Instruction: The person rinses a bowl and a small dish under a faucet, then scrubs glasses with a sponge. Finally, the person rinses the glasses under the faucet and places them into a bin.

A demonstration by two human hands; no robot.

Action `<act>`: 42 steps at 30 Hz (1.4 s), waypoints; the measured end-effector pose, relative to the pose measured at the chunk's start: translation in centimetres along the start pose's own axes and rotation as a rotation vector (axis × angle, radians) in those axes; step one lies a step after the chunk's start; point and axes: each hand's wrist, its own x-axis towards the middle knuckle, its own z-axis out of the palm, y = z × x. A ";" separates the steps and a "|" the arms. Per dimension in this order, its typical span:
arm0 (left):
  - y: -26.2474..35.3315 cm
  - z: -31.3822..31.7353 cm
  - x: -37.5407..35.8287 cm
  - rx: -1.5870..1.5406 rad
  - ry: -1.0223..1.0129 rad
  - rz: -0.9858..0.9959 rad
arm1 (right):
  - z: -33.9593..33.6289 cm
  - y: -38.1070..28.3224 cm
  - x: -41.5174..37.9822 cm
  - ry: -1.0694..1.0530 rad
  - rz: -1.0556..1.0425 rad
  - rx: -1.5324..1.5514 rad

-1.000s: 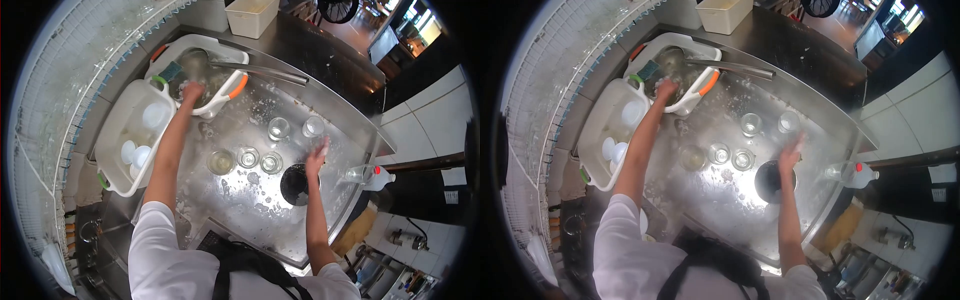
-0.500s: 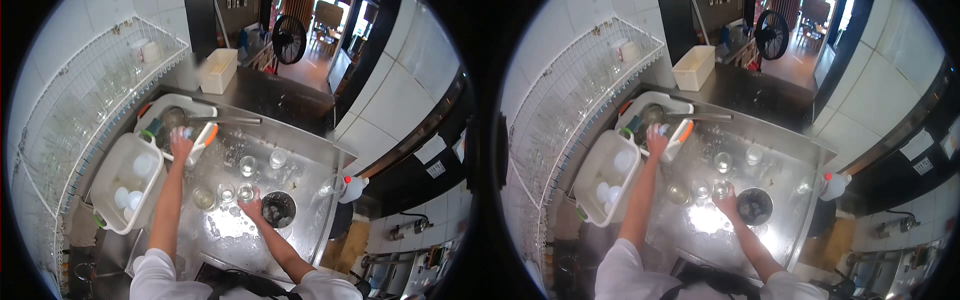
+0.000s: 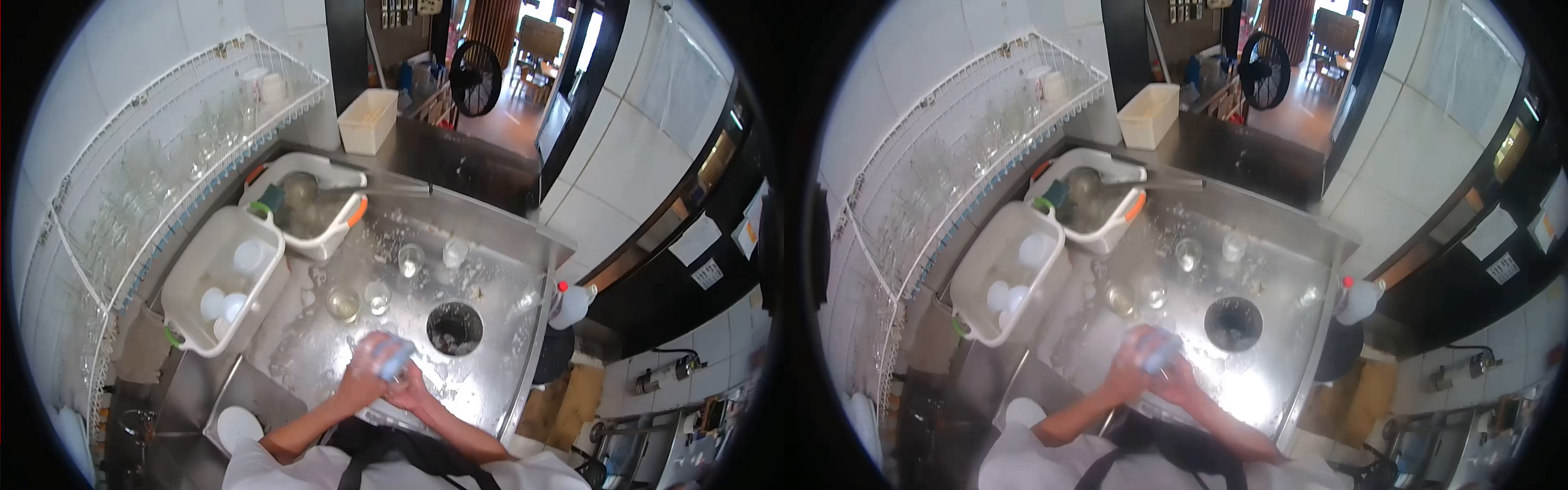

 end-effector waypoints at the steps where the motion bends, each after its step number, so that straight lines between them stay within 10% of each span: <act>1: 0.0 -0.6 -1.3 -0.057 0.131 -0.148 | -0.1 1.0 -0.2 0.002 0.077 0.015; 6: -0.7 -0.3 -6.6 -0.072 0.371 -0.153 | 1.2 3.8 -0.4 0.096 0.240 -0.048; 8: -0.6 -0.7 -7.4 -0.154 0.154 -0.228 | -0.2 2.6 -0.3 -0.137 0.285 -0.413; 12: -5.0 2.8 -4.6 -0.149 -0.434 -0.257 | 5.9 -0.3 -1.5 -0.115 -0.276 -1.628; 13: -4.6 2.6 -2.1 -0.223 -0.593 -0.482 | 3.2 -0.4 -1.1 -0.069 -0.377 -1.586; 14: -7.5 5.3 -2.3 -0.109 -0.553 -0.162 | -0.5 -0.7 0.2 -0.026 -0.485 -1.542; 19: -7.6 9.9 1.3 0.036 -0.513 -0.197 | -7.7 -3.3 1.1 0.314 -0.633 -0.928; 21: -5.8 10.6 3.0 -0.231 0.025 -0.031 | -4.3 -4.5 -0.8 0.326 -0.534 -0.607; 23: -5.8 13.5 2.6 -0.383 0.127 -0.202 | -1.4 -4.9 -2.5 0.277 -0.449 -0.090; 28: -5.5 18.3 0.9 -0.633 0.453 -0.581 | -1.8 -5.0 -2.2 0.437 -0.550 -0.280; 32: -5.0 16.1 2.3 -0.580 0.485 -0.429 | -0.4 -5.7 -3.4 0.390 -0.460 -0.515; 36: -5.7 11.9 4.0 -0.507 -0.058 -0.391 | 0.1 -7.5 -5.6 0.477 -0.238 -1.145; 38: -6.4 11.6 5.2 -0.584 -0.760 -0.594 | 2.3 -7.2 -6.2 0.477 -0.208 -1.499; 40: -6.6 12.5 4.3 -0.850 -0.837 -0.624 | 1.6 -6.7 -6.5 0.345 -0.162 -2.482; 42: -7.4 13.9 3.0 -1.382 -0.977 -0.675 | 1.0 -7.4 -7.2 0.250 -0.404 -2.501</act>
